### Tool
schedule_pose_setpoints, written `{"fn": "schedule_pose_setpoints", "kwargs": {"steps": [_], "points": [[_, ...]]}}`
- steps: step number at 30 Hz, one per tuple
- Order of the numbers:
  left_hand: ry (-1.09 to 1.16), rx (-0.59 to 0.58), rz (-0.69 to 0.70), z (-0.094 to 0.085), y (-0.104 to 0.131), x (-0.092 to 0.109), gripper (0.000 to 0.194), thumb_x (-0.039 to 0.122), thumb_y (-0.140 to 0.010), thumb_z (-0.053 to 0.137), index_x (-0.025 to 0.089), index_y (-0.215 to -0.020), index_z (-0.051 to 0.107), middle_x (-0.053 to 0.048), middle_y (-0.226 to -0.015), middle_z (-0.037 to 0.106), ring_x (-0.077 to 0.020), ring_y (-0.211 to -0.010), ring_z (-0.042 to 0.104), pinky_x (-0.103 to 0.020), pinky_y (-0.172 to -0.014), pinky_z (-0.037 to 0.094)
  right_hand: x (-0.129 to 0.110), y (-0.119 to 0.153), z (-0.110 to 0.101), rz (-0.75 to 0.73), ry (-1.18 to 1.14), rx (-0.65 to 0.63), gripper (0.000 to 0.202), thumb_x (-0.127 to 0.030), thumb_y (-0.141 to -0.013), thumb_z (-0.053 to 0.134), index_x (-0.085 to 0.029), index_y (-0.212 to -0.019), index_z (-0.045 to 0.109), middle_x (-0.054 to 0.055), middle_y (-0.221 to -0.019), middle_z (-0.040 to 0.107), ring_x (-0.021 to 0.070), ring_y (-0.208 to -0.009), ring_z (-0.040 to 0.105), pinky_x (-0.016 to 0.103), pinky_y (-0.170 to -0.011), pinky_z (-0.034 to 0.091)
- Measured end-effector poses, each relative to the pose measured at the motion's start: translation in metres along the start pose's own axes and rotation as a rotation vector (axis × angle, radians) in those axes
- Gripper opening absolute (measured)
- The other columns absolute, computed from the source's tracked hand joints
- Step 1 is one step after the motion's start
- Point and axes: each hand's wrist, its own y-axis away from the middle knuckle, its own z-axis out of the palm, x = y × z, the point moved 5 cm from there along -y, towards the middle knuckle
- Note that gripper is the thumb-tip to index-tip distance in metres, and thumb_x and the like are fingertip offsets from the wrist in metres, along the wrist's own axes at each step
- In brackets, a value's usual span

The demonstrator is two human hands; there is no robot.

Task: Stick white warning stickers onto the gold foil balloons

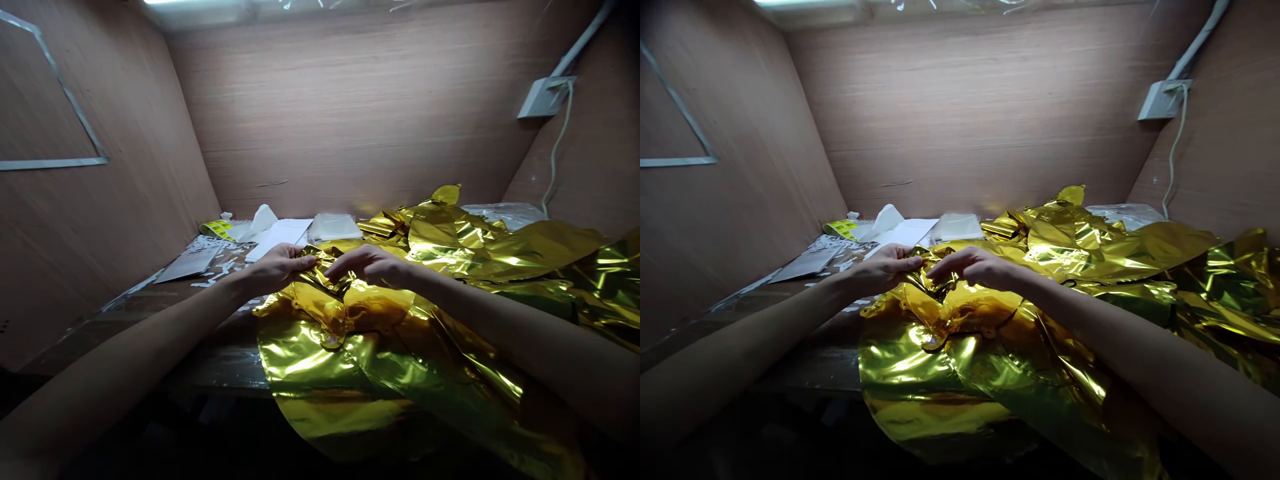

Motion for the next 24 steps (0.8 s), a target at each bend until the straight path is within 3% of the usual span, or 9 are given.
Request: {"fn": "schedule_pose_setpoints", "kwargs": {"steps": [2, 5, 9, 11, 13, 17, 20, 22, 24], "points": [[0.035, -0.031, -0.018, 0.001, 0.002, 0.000, 0.023, 0.024, -0.081, 0.082, 0.007, -0.094, 0.074, -0.013, -0.090, 0.076, -0.0184, -0.082, 0.073, -0.027, -0.080, 0.060, -0.008, 0.001, -0.001, -0.101, 0.108, 0.062, 0.047, -0.026, -0.079, 0.074, -0.023, -0.125, 0.074, 0.010, -0.123, 0.072, 0.0232, -0.109, 0.071, 0.039, -0.099, 0.058], [-0.063, -0.014, -0.037, 0.005, 0.003, -0.004, 0.018, 0.024, -0.087, 0.074, 0.007, -0.091, 0.071, -0.015, -0.090, 0.074, -0.0188, -0.086, 0.073, -0.029, -0.087, 0.060, -0.018, 0.003, 0.003, -0.242, 0.445, 0.337, 0.041, -0.015, -0.082, 0.074, -0.030, -0.120, 0.076, 0.008, -0.128, 0.069, 0.0174, -0.103, 0.073, 0.033, -0.093, 0.060], [-0.300, 0.069, -0.064, 0.003, -0.002, -0.012, 0.026, 0.033, -0.091, 0.070, 0.008, -0.084, 0.069, -0.014, -0.084, 0.072, -0.0182, -0.077, 0.072, -0.032, -0.081, 0.061, -0.019, 0.001, 0.026, -0.361, 0.562, 0.276, 0.034, -0.007, -0.085, 0.069, -0.028, -0.108, 0.081, 0.006, -0.114, 0.078, 0.0185, -0.098, 0.077, 0.031, -0.088, 0.063], [-0.461, 0.166, -0.066, -0.015, -0.005, -0.007, 0.034, 0.041, -0.096, 0.061, 0.009, -0.095, 0.071, -0.015, -0.094, 0.074, -0.0194, -0.079, 0.073, -0.033, -0.079, 0.061, -0.016, 0.001, 0.025, -0.351, 0.584, 0.312, 0.035, -0.004, -0.086, 0.065, -0.026, -0.107, 0.082, 0.004, -0.107, 0.081, 0.0195, -0.097, 0.078, 0.030, -0.088, 0.064], [-0.652, 0.324, -0.057, -0.046, -0.006, 0.006, 0.044, 0.051, -0.098, 0.053, 0.012, -0.109, 0.071, -0.016, -0.106, 0.074, -0.0218, -0.085, 0.073, -0.035, -0.078, 0.059, -0.013, 0.003, 0.017, -0.321, 0.626, 0.410, 0.032, -0.007, -0.087, 0.065, -0.026, -0.107, 0.082, 0.004, -0.106, 0.081, 0.0207, -0.097, 0.078, 0.031, -0.088, 0.064], [-1.059, 0.565, -0.122, -0.111, 0.003, 0.034, 0.051, 0.057, -0.074, 0.080, 0.018, -0.106, 0.078, -0.016, -0.115, 0.076, -0.0328, -0.112, 0.067, -0.035, -0.090, 0.051, -0.005, 0.009, 0.010, -0.327, 0.719, 0.447, 0.029, -0.014, -0.088, 0.067, -0.026, -0.111, 0.081, 0.003, -0.111, 0.079, 0.0226, -0.101, 0.078, 0.033, -0.091, 0.064], [-1.266, 0.509, -0.234, -0.130, 0.007, 0.036, 0.063, 0.064, -0.057, 0.086, 0.021, -0.103, 0.081, -0.013, -0.114, 0.078, -0.0364, -0.111, 0.067, -0.035, -0.088, 0.048, 0.003, 0.010, 0.012, -0.329, 0.764, 0.373, 0.033, -0.013, -0.087, 0.067, -0.025, -0.116, 0.079, 0.004, -0.115, 0.077, 0.0233, -0.105, 0.077, 0.033, -0.093, 0.063], [-1.368, 0.426, -0.256, -0.127, 0.005, 0.033, 0.066, 0.062, -0.055, 0.086, 0.023, -0.108, 0.081, -0.012, -0.117, 0.078, -0.0347, -0.110, 0.067, -0.033, -0.085, 0.046, 0.008, 0.010, 0.011, -0.305, 0.777, 0.361, 0.034, -0.014, -0.088, 0.066, -0.025, -0.117, 0.079, 0.004, -0.117, 0.077, 0.0239, -0.106, 0.076, 0.034, -0.095, 0.062], [-1.455, 0.355, -0.240, -0.119, 0.003, 0.029, 0.054, 0.056, -0.062, 0.083, 0.024, -0.106, 0.081, -0.012, -0.114, 0.078, -0.0311, -0.103, 0.068, -0.031, -0.080, 0.044, 0.010, 0.009, 0.010, -0.285, 0.789, 0.379, 0.032, -0.015, -0.089, 0.065, -0.025, -0.116, 0.079, 0.004, -0.117, 0.077, 0.0246, -0.107, 0.076, 0.035, -0.096, 0.062]]}}
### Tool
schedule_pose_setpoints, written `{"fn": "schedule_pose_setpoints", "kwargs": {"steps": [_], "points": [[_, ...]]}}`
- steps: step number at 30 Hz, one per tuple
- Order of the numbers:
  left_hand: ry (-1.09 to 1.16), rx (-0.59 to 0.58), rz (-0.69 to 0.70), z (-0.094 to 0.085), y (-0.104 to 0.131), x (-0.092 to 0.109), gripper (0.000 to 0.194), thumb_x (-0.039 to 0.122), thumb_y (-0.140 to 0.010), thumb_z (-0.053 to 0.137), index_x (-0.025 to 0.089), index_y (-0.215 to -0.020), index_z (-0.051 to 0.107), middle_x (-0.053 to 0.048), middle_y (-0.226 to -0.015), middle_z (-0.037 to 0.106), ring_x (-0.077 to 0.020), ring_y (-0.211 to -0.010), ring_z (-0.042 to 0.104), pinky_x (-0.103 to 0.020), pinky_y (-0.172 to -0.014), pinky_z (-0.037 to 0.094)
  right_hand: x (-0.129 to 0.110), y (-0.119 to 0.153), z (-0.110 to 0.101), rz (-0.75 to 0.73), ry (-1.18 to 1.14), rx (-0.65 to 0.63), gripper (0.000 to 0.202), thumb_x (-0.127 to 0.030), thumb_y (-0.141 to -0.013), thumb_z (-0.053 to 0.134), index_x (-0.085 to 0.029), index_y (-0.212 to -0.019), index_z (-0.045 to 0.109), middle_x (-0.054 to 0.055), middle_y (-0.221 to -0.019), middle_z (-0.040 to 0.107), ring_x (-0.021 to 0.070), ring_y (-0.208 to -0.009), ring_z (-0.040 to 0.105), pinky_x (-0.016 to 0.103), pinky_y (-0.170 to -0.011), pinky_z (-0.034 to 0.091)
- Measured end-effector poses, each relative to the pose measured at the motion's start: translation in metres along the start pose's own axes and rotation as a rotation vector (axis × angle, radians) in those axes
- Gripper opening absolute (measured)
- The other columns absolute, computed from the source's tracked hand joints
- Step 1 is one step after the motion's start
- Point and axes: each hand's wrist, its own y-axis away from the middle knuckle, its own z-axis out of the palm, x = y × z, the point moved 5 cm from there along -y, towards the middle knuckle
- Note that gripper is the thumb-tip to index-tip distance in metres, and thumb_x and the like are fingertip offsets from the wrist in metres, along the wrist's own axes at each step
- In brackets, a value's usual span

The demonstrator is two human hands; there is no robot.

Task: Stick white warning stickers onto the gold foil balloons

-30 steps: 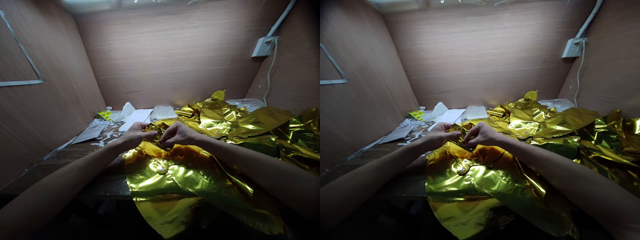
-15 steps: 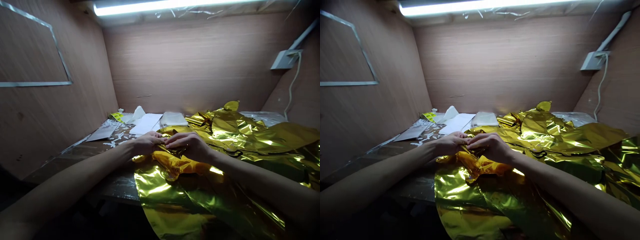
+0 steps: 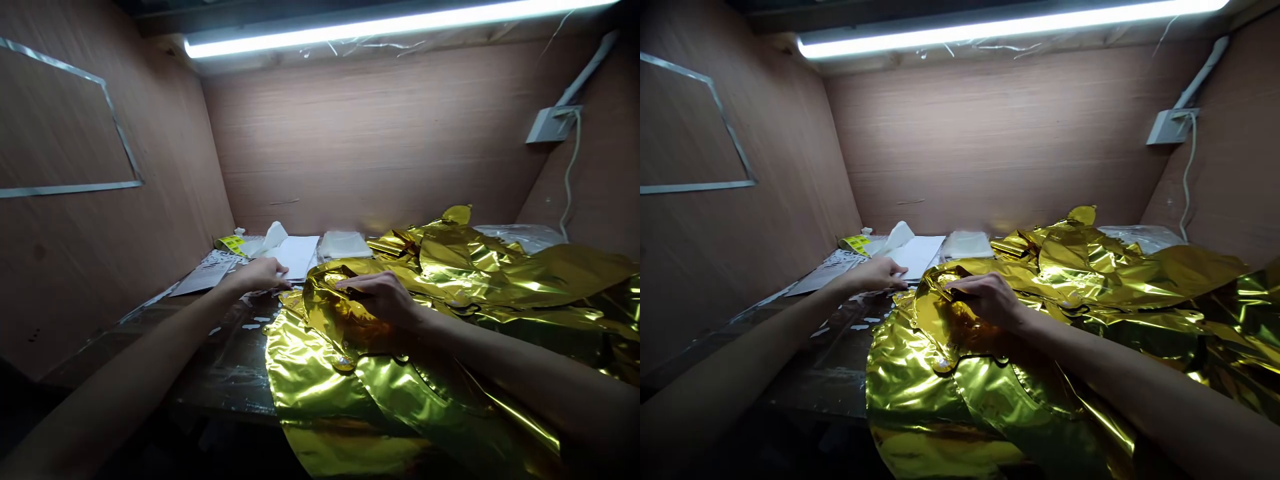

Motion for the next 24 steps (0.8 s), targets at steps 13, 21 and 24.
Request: {"fn": "schedule_pose_setpoints", "kwargs": {"steps": [13, 21, 24], "points": [[-0.132, 0.184, 0.249, -0.006, 0.014, 0.036, 0.016, 0.023, -0.073, 0.064, 0.019, -0.063, 0.076, -0.008, -0.063, 0.071, -0.0164, -0.058, 0.052, -0.031, -0.064, 0.036, 0.005, 0.001, 0.003, 0.032, 0.048, -0.032, 0.043, -0.005, -0.084, 0.062, -0.026, -0.117, 0.079, 0.003, -0.119, 0.076, 0.0239, -0.107, 0.076, 0.034, -0.096, 0.061], [0.031, 0.711, 0.003, -0.061, 0.023, 0.012, 0.022, 0.031, -0.083, 0.067, 0.013, -0.086, 0.079, -0.012, -0.082, 0.077, -0.0228, -0.073, 0.065, -0.035, -0.073, 0.046, 0.008, 0.003, 0.004, 0.050, 0.087, -0.052, 0.048, -0.003, -0.081, 0.063, -0.027, -0.120, 0.077, 0.003, -0.122, 0.075, 0.0245, -0.109, 0.075, 0.036, -0.097, 0.061], [0.234, 0.950, -0.144, -0.087, 0.026, -0.028, 0.034, 0.037, -0.087, 0.068, 0.008, -0.105, 0.073, -0.013, -0.095, 0.077, -0.0228, -0.081, 0.068, -0.034, -0.072, 0.052, 0.006, 0.003, 0.006, 0.017, 0.093, -0.057, 0.048, -0.003, -0.082, 0.061, -0.026, -0.121, 0.077, 0.003, -0.121, 0.076, 0.0236, -0.108, 0.076, 0.035, -0.096, 0.061]]}}
